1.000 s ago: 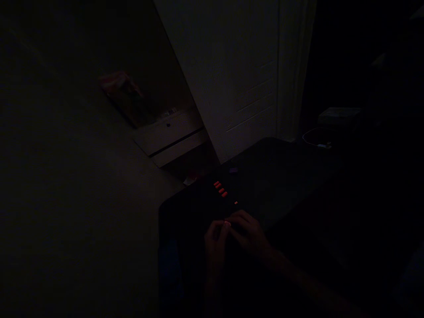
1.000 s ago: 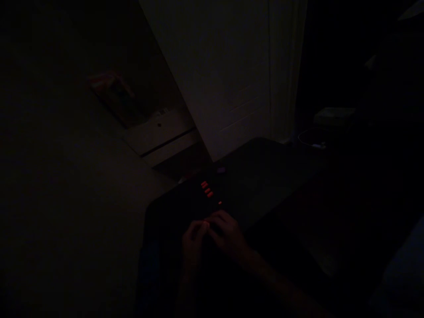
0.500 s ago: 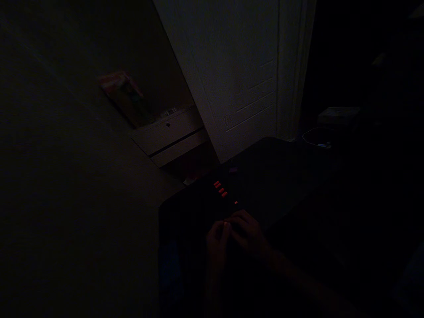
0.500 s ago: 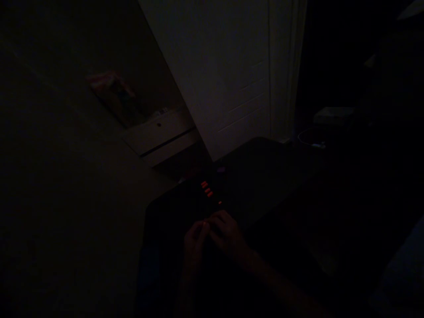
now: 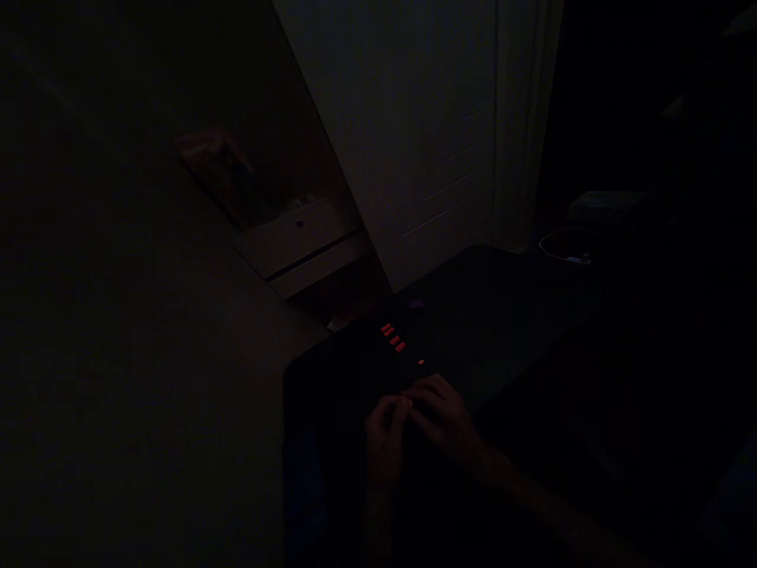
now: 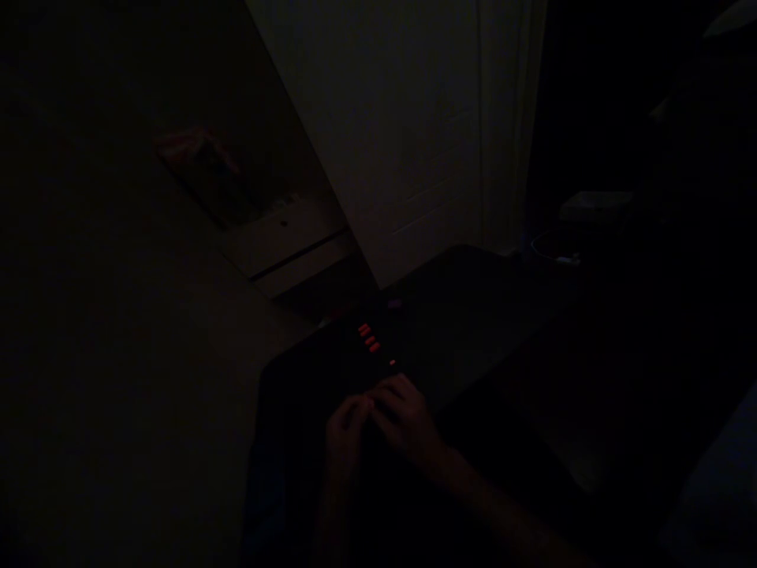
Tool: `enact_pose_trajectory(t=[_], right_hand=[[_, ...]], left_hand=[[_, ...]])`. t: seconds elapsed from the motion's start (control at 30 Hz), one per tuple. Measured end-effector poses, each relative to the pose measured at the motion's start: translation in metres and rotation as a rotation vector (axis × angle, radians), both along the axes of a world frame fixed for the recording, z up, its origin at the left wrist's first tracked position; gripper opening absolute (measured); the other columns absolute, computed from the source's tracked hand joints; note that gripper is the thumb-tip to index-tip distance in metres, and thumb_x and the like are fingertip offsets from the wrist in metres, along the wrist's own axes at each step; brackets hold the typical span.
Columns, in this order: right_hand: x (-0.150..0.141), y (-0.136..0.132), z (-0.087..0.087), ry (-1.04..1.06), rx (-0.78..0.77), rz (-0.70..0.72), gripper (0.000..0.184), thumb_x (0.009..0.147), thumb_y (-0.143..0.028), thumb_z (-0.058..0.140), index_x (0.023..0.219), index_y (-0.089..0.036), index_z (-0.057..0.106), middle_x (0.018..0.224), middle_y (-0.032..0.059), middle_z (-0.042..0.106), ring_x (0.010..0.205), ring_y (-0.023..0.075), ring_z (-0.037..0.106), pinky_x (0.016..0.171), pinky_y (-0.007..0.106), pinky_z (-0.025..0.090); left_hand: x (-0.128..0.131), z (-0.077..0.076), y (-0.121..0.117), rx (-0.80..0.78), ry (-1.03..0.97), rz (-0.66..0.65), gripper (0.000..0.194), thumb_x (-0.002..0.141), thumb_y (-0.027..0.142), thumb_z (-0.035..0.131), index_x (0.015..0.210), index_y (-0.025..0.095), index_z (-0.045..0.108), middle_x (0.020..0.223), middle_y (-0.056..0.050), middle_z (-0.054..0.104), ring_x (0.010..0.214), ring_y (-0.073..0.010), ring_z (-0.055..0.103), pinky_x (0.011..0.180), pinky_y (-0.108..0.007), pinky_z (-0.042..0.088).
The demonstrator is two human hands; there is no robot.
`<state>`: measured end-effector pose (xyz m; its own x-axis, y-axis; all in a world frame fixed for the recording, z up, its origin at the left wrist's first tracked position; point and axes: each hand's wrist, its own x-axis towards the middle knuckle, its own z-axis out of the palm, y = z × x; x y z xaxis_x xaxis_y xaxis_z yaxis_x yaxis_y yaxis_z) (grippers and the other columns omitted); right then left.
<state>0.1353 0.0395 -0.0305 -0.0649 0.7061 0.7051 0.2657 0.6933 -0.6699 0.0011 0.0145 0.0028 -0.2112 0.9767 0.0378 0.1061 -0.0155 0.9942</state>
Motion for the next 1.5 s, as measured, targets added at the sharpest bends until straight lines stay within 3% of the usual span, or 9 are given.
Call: enact_pose_trajectory(t=[0.37, 0.57, 0.87, 1.1, 1.5], right_hand=[[-0.003, 0.001, -0.003, 0.036, -0.049, 0.029, 0.022, 0.093, -0.02, 0.07, 0.114, -0.025, 0.072, 0.106, 0.008, 0.068, 0.096, 0.0227, 0.068, 0.083, 0.037, 0.06], [0.0, -0.002, 0.003, 0.016, -0.058, 0.095, 0.035, 0.092, -0.018, 0.069, 0.127, -0.025, 0.069, 0.113, 0.0097, 0.067, 0.101, 0.0239, 0.067, 0.085, 0.038, 0.06], [-0.001, 0.001, 0.003, 0.053, -0.131, 0.124, 0.015, 0.095, -0.019, 0.069, 0.109, -0.023, 0.07, 0.104, 0.0066, 0.067, 0.096, 0.0216, 0.067, 0.085, 0.035, 0.057], [0.001, -0.002, 0.005, 0.023, -0.107, 0.157, 0.029, 0.093, -0.019, 0.069, 0.122, -0.025, 0.069, 0.113, 0.0083, 0.065, 0.102, 0.0227, 0.066, 0.088, 0.036, 0.058], [-0.001, -0.001, -0.006, -0.017, -0.068, 0.126, 0.015, 0.102, -0.022, 0.059, 0.114, -0.024, 0.068, 0.105, 0.0071, 0.067, 0.093, 0.0217, 0.068, 0.082, 0.035, 0.059]], left_hand=[[-0.004, -0.013, 0.003, -0.035, -0.127, 0.022, 0.031, 0.082, 0.046, 0.074, 0.077, 0.015, 0.073, 0.077, -0.004, 0.071, 0.076, -0.0188, 0.063, 0.073, -0.027, 0.051], [-0.003, -0.012, 0.001, -0.036, -0.156, 0.017, 0.027, 0.083, 0.042, 0.074, 0.079, 0.016, 0.073, 0.074, -0.001, 0.068, 0.072, -0.0162, 0.061, 0.067, -0.024, 0.049], [-0.003, -0.013, 0.002, -0.039, -0.152, 0.021, 0.026, 0.083, 0.041, 0.075, 0.083, 0.015, 0.074, 0.082, -0.003, 0.071, 0.08, -0.0183, 0.064, 0.073, -0.025, 0.05], [-0.005, -0.015, 0.001, -0.064, -0.222, 0.062, 0.027, 0.077, 0.042, 0.079, 0.078, 0.015, 0.073, 0.075, -0.002, 0.068, 0.072, -0.0159, 0.061, 0.068, -0.024, 0.05], [-0.005, -0.014, -0.001, -0.094, -0.211, 0.051, 0.031, 0.076, 0.045, 0.081, 0.08, 0.015, 0.075, 0.078, -0.003, 0.07, 0.074, -0.0177, 0.064, 0.069, -0.026, 0.052]])
